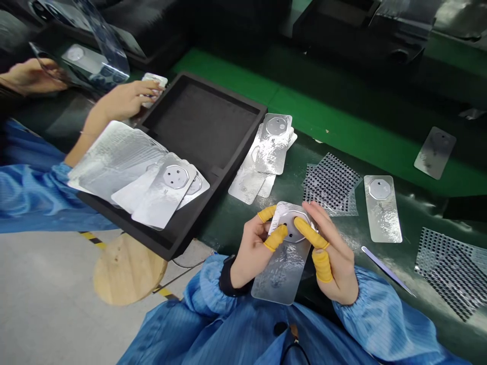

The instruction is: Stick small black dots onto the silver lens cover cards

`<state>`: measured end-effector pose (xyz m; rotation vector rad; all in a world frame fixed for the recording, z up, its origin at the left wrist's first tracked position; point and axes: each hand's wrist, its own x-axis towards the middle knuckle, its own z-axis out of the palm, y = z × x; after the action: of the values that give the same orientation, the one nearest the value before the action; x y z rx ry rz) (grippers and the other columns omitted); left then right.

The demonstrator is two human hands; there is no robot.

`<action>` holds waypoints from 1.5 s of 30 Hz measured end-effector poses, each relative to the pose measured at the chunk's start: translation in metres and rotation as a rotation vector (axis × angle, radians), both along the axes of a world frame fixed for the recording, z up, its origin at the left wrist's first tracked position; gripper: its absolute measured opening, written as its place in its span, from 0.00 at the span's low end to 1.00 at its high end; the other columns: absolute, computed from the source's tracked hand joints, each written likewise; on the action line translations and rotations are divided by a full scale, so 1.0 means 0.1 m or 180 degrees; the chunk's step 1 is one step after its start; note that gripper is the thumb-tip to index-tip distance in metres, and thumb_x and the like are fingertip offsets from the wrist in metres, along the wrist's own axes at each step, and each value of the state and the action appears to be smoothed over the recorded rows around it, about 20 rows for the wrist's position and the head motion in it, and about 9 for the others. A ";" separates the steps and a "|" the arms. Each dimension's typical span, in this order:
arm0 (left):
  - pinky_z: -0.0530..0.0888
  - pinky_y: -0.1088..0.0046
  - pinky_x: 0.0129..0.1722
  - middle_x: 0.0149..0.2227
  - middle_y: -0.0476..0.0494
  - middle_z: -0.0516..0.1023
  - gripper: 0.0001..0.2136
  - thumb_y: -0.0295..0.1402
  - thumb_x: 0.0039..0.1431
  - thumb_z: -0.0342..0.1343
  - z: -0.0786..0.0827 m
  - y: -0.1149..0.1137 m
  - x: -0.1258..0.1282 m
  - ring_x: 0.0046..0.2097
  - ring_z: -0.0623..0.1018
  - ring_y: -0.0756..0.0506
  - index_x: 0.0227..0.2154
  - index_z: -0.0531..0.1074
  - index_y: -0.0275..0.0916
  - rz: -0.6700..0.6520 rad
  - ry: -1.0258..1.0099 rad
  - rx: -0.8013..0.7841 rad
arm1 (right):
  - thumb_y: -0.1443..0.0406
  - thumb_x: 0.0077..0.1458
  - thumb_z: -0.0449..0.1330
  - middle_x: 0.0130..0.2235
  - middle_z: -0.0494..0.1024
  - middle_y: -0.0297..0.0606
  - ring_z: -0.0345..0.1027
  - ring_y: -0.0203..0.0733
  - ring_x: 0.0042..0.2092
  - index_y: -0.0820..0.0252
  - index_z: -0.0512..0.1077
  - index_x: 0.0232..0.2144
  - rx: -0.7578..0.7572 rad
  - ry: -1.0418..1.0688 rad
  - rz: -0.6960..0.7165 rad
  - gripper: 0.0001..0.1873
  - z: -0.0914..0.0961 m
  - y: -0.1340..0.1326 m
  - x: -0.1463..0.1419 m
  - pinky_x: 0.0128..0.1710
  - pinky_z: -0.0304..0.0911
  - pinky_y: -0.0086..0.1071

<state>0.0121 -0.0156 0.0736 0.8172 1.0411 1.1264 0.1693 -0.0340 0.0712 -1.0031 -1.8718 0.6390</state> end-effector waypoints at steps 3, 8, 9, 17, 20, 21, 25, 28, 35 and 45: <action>0.76 0.77 0.28 0.25 0.45 0.81 0.19 0.41 0.46 0.69 0.01 0.02 -0.02 0.26 0.78 0.49 0.39 0.78 0.34 -0.0140 -0.0002 -0.0151 | 0.67 0.68 0.44 0.65 0.59 0.41 0.52 0.51 0.66 0.55 0.60 0.62 -0.0064 0.0019 -0.0002 0.22 -0.02 0.02 0.01 0.63 0.57 0.55; 0.76 0.77 0.29 0.27 0.43 0.82 0.21 0.41 0.44 0.70 0.03 0.05 -0.05 0.27 0.79 0.47 0.40 0.79 0.33 -0.0224 0.0120 -0.0270 | 0.66 0.68 0.45 0.65 0.59 0.42 0.52 0.51 0.66 0.54 0.59 0.63 -0.0121 0.0000 0.0066 0.23 -0.04 0.04 0.02 0.62 0.57 0.56; 0.77 0.76 0.30 0.28 0.43 0.82 0.21 0.41 0.44 0.70 0.03 0.05 -0.05 0.28 0.80 0.47 0.39 0.79 0.33 -0.0214 0.0099 -0.0275 | 0.66 0.68 0.45 0.65 0.59 0.42 0.51 0.52 0.66 0.54 0.59 0.63 -0.0129 -0.0010 0.0079 0.23 -0.04 0.03 0.02 0.62 0.57 0.56; 0.78 0.74 0.30 0.28 0.40 0.82 0.20 0.45 0.47 0.68 -0.06 0.05 -0.07 0.29 0.81 0.45 0.36 0.80 0.32 -0.0169 0.0101 -0.0063 | 0.67 0.68 0.45 0.66 0.57 0.43 0.50 0.53 0.67 0.56 0.59 0.63 -0.0103 -0.0067 0.0141 0.23 -0.05 0.00 0.00 0.62 0.57 0.58; 0.78 0.74 0.31 0.30 0.40 0.83 0.20 0.45 0.48 0.67 -0.06 0.08 -0.09 0.30 0.81 0.45 0.37 0.80 0.33 -0.0238 0.0177 0.0088 | 0.68 0.67 0.46 0.66 0.57 0.43 0.49 0.52 0.67 0.56 0.58 0.63 -0.0041 -0.0084 0.0158 0.23 -0.06 0.01 0.02 0.62 0.58 0.56; 0.78 0.74 0.32 0.31 0.40 0.83 0.20 0.46 0.49 0.66 -0.05 0.09 -0.09 0.31 0.81 0.45 0.37 0.80 0.33 -0.0258 0.0210 0.0149 | 0.68 0.67 0.46 0.66 0.57 0.42 0.49 0.52 0.67 0.56 0.58 0.63 -0.0018 -0.0103 0.0177 0.24 -0.06 0.02 0.02 0.62 0.58 0.56; 0.77 0.75 0.30 0.29 0.40 0.82 0.21 0.49 0.52 0.63 -0.04 0.08 -0.09 0.29 0.80 0.46 0.35 0.80 0.33 -0.0369 0.0233 0.0221 | 0.71 0.66 0.47 0.66 0.56 0.41 0.50 0.52 0.67 0.55 0.57 0.64 0.0050 -0.0264 0.0270 0.26 -0.07 0.03 0.02 0.62 0.59 0.53; 0.74 0.77 0.26 0.25 0.42 0.81 0.23 0.52 0.49 0.64 -0.11 0.03 -0.13 0.25 0.77 0.49 0.32 0.79 0.32 -0.0330 0.0159 0.0072 | 0.70 0.66 0.47 0.66 0.58 0.42 0.52 0.51 0.66 0.57 0.57 0.64 0.0166 -0.0361 0.0320 0.26 -0.10 0.03 -0.01 0.61 0.61 0.50; 0.73 0.75 0.24 0.23 0.45 0.79 0.21 0.50 0.36 0.71 0.19 0.09 -1.08 0.24 0.74 0.49 0.23 0.78 0.35 0.0949 0.1189 0.0196 | 0.68 0.66 0.48 0.64 0.60 0.42 0.56 0.45 0.64 0.58 0.55 0.65 0.0204 -0.0639 0.0232 0.26 -0.20 -0.07 0.06 0.62 0.60 0.38; 0.69 0.54 0.55 0.45 0.34 0.78 0.21 0.32 0.42 0.69 0.08 0.69 -2.02 0.50 0.74 0.32 0.42 0.75 0.33 0.1073 0.3938 0.0423 | 0.69 0.65 0.52 0.58 0.70 0.48 0.58 0.48 0.63 0.61 0.70 0.54 0.0675 -0.1084 0.0170 0.16 -0.65 -0.29 0.32 0.60 0.62 0.47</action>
<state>-0.1894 0.0537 0.0813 1.5511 2.1912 0.9135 0.2012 -0.0631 0.0061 -0.9697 -2.2162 0.3025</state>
